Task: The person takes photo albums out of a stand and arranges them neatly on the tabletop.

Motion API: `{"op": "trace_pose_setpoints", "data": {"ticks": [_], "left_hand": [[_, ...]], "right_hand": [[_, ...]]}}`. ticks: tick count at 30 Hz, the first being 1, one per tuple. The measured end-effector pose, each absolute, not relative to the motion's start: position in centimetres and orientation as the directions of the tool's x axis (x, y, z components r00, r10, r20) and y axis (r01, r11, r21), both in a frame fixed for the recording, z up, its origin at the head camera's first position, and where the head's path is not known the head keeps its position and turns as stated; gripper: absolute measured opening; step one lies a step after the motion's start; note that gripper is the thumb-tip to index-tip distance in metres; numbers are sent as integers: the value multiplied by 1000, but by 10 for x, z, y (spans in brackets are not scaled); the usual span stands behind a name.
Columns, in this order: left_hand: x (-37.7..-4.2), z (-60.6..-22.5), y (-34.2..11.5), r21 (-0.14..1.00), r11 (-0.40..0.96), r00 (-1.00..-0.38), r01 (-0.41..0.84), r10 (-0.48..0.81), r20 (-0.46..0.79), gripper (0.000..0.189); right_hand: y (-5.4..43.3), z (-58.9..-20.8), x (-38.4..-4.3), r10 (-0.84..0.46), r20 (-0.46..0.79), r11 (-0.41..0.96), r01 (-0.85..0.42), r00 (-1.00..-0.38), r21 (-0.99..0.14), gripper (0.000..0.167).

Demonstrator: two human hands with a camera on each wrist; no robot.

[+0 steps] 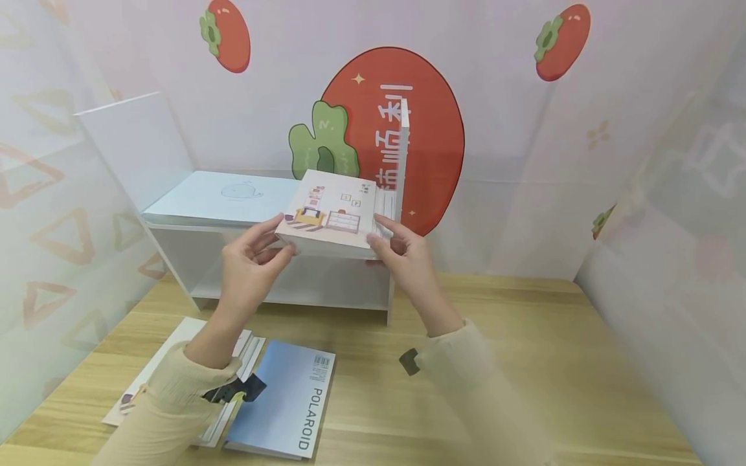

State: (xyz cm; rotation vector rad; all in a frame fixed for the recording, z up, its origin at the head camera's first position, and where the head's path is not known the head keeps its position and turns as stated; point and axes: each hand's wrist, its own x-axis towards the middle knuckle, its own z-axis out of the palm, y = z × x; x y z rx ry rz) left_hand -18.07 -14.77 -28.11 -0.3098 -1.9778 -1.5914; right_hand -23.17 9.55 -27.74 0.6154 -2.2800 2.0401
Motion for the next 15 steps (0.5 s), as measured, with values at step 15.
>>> {"op": "trace_pose_setpoints", "data": {"ticks": [15], "left_hand": [[-177,-291,-151,843,189,-825,504,-185,534,51]], "right_hand": [[94,-280,-228,-316,223,-45,-220,-922,-974,58]]}}
